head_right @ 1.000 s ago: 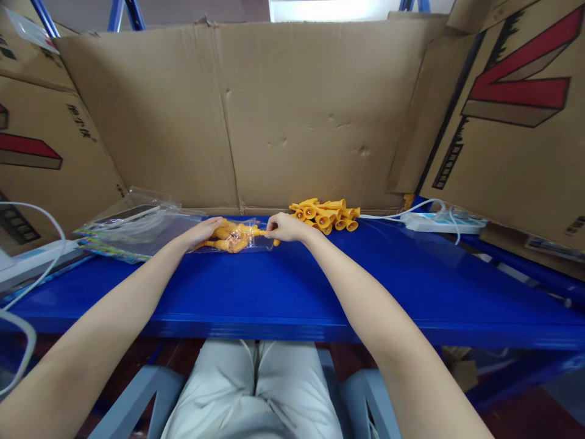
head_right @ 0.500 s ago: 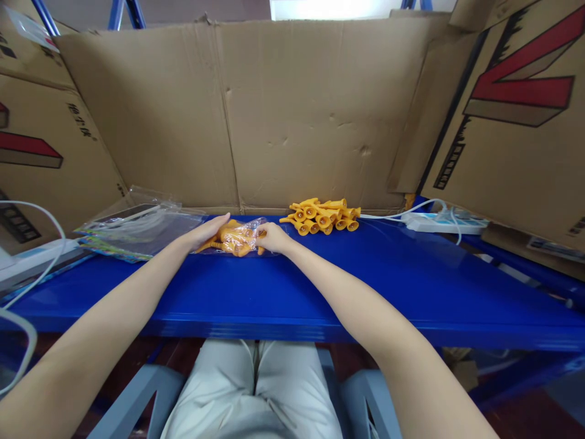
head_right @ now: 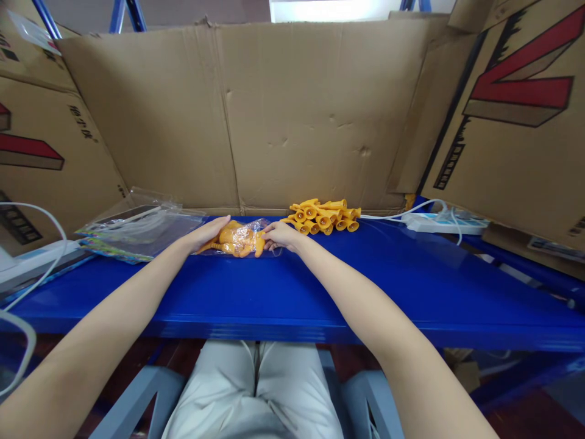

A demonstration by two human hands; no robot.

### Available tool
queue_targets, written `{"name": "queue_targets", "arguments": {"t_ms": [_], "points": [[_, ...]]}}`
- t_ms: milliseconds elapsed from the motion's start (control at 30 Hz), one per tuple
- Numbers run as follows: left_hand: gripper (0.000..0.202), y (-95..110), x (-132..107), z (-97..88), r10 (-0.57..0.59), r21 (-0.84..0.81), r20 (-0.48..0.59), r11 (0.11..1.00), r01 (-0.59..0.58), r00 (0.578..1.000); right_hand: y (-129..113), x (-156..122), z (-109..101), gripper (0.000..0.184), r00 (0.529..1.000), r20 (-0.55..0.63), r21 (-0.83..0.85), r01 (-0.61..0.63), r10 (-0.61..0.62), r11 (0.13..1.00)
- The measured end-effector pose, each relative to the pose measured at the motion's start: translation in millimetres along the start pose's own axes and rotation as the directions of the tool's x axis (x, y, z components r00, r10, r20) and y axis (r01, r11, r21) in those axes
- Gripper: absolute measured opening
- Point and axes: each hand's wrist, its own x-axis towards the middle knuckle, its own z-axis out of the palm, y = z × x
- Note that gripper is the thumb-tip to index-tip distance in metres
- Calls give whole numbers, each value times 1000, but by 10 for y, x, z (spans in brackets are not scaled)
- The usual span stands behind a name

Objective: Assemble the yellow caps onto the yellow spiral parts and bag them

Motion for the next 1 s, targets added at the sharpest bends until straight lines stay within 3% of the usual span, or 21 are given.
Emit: {"name": "queue_targets", "arguments": {"t_ms": [67,133,267,500,600,700,833,933,1000], "points": [[51,33,-21,11,-60,-80,67,995,65,996,2,2,22,18,1000,13,101,22,-23,995],[47,48,-30,9,-97,-123,35,987,101,995,3,3,64,20,999,11,173,45,-48,984],[41,34,-24,-17,-87,-139,-58,987,78,995,28,18,161,21,998,-9,283,64,-64,957],[40,-21,15,-45,-70,-131,-75,990,59,995,71,29,213,23,997,-32,313,70,-63,947],[40,-73,73,-70,-31,-49,-100,998,26,995,65,27,215,21,995,-44,159,95,-89,983],[42,-123,128,-86,20,118,-219,993,6,976,58,19,206,16,983,-69,-142,157,-168,977],[49,-134,153,-66,83,274,-251,962,-11,965,41,-9,171,12,938,-62,-546,254,-341,798],[47,-120,167,-51,129,398,-264,917,-14,956,15,-23,130,8,893,-66,-660,296,-445,691],[45,-116,186,-53,151,465,-289,885,0,945,-5,-21,95,10,867,-95,-671,307,-489,675]]}}
